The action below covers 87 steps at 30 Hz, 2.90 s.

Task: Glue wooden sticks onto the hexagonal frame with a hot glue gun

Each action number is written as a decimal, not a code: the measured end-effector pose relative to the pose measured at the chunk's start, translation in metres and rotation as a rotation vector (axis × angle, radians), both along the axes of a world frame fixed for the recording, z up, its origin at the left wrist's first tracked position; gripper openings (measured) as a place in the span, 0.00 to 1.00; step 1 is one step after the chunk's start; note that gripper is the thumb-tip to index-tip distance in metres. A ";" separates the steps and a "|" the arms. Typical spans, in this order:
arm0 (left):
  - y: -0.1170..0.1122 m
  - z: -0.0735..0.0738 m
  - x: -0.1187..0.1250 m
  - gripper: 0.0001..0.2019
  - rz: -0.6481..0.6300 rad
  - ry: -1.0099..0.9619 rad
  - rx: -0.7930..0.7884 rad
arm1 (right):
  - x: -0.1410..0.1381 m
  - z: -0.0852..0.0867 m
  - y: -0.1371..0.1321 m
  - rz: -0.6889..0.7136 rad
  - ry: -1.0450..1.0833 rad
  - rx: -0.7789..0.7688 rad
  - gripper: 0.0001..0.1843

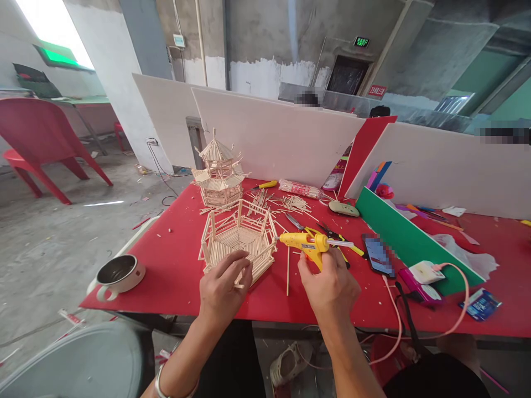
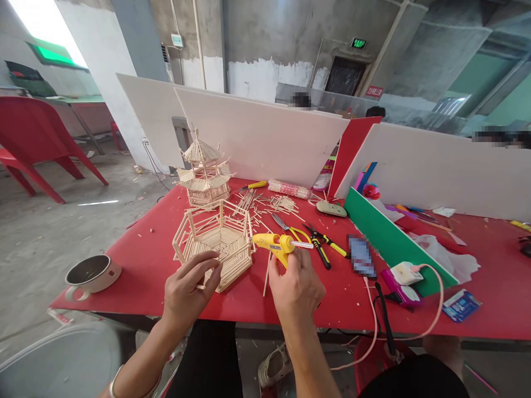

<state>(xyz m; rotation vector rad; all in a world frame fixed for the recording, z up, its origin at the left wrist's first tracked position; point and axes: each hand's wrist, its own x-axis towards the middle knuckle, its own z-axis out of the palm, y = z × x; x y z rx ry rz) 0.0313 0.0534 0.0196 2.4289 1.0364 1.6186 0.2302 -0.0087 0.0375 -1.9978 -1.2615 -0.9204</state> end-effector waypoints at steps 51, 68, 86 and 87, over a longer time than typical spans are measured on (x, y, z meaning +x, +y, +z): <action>0.002 -0.002 -0.001 0.08 -0.030 0.010 0.031 | 0.000 0.005 -0.005 -0.047 -0.065 0.008 0.09; -0.001 0.000 -0.004 0.08 -0.040 0.012 0.033 | 0.002 0.000 -0.003 -0.026 -0.070 -0.014 0.08; 0.001 0.001 -0.001 0.07 -0.039 -0.001 0.029 | 0.002 -0.002 -0.003 -0.020 -0.093 0.030 0.09; 0.001 0.002 -0.001 0.06 -0.039 -0.003 0.033 | 0.002 -0.002 -0.003 -0.018 -0.090 0.030 0.09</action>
